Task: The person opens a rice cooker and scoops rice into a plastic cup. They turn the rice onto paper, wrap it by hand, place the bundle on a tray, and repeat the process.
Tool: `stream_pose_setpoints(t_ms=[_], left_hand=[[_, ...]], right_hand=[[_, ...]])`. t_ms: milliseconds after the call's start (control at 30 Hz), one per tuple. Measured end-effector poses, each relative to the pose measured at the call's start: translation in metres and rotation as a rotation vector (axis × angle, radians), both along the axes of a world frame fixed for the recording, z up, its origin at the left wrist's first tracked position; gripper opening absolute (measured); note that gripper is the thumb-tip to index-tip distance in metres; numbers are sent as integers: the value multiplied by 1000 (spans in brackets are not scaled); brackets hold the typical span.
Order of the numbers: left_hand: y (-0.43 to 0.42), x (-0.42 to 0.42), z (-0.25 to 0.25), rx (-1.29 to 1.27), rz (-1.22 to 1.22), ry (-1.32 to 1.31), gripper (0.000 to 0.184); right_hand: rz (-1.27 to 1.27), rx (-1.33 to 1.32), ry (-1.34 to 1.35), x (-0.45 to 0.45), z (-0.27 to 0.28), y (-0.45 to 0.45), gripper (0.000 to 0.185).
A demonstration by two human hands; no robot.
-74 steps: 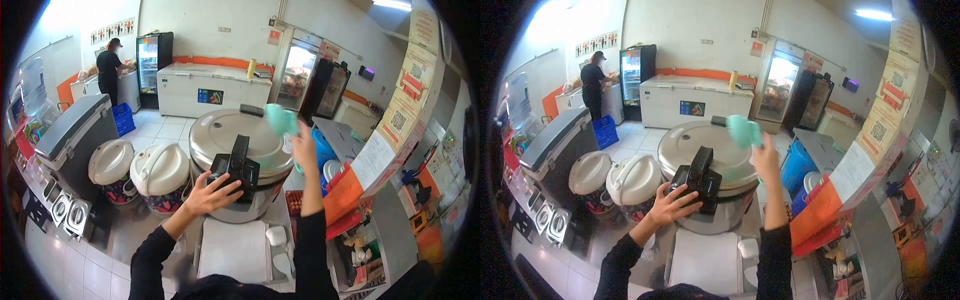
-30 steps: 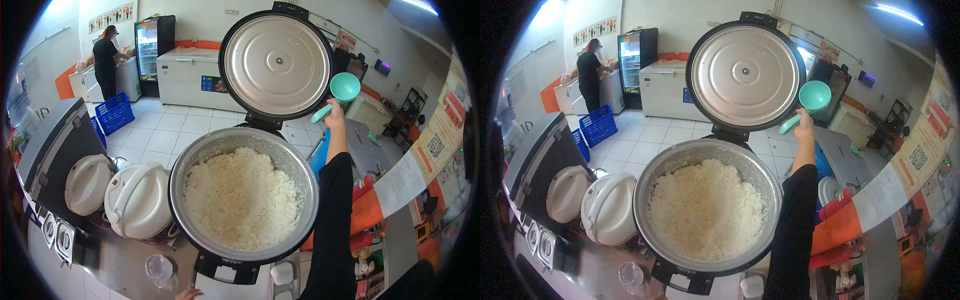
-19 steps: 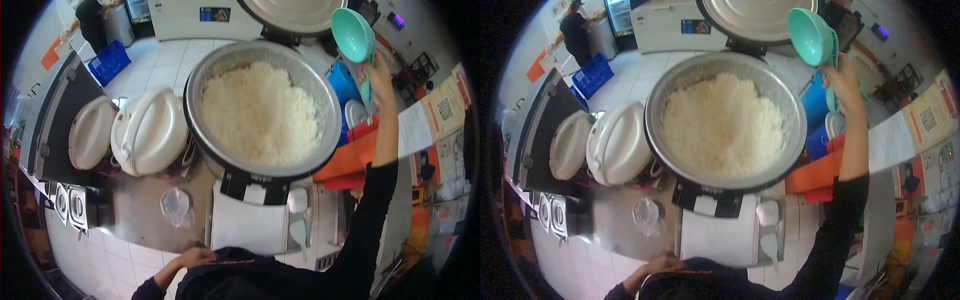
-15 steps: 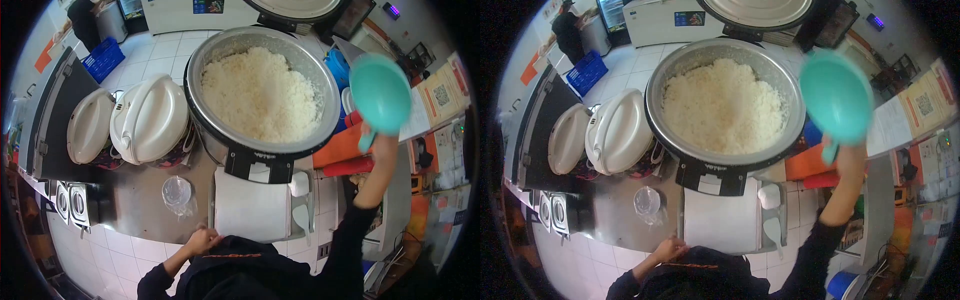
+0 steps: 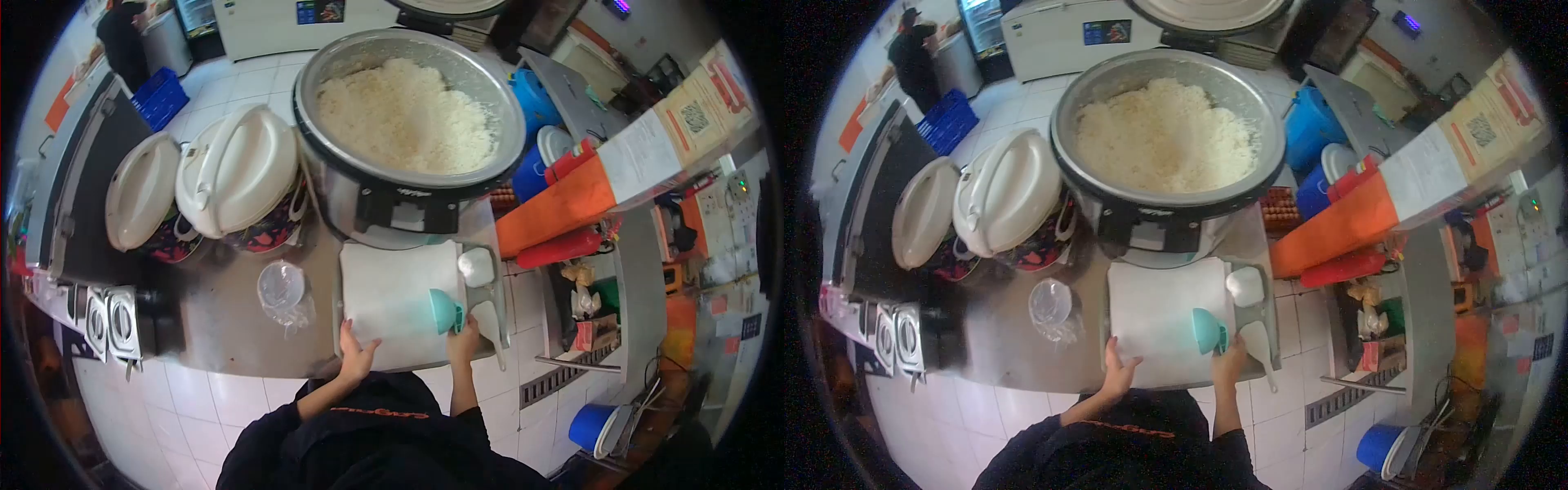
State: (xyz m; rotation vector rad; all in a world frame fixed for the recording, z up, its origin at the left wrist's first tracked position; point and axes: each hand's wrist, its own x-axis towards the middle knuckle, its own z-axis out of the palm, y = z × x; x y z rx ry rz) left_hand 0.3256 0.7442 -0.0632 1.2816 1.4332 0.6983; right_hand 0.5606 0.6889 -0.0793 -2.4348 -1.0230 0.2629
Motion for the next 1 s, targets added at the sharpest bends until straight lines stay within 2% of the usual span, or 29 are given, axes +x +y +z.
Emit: stream_pose_setpoints(t_ms=[33, 67, 200, 300, 333, 433, 467, 533, 567, 633, 700, 767, 833, 900, 967, 1000], left_hand=[[1, 4, 4, -23, -2, 51, 79], [3, 6, 7, -44, -5, 99, 84], [9, 8, 6, -94, -44, 154, 89], [6, 6, 2, -43, -90, 184, 88], [6, 5, 2, -44, -81, 182, 88], [10, 4, 9, -83, -55, 149, 87], [10, 6, 11, -76, -37, 185, 87], [10, 7, 10, -72, -12, 218, 87], [13, 7, 7, -62, 11, 211, 86], [19, 3, 7, -50, 27, 198, 86], [27, -3, 12, -126, -13, 176, 85], [37, -7, 13, -152, -17, 155, 83], [53, -9, 4, -351, -52, 51, 82], [63, -7, 9, -365, -112, 88, 81], [70, -4, 20, -427, -263, 320, 79], [67, -1, 21, -424, -261, 321, 79]], right_hand=[[-36, -36, -37, -6, 6, 6, 44], [-51, -52, -107, -11, 11, 8, 38], [-58, -107, -14, -6, 25, 12, 26], [8, -182, -37, 14, 11, 9, 23], [1, -146, 45, 20, 4, 7, 21], [128, -249, 98, 18, 32, 11, 29], [136, -245, 93, 22, 27, 9, 29], [159, 35, 370, 30, 16, 1, 27], [164, 34, 367, 29, 21, 2, 27], [256, 150, 607, 13, 51, 10, 29], [175, 215, 612, -4, 54, 16, 32], [50, 294, 761, -13, 50, 19, 36], [-32, 291, 749, -11, 46, 16, 35], [-78, 162, 761, -3, 47, 10, 31], [-6, 114, 713, 10, 44, 1, 29], [69, 59, 667, 15, 42, -2, 27]])
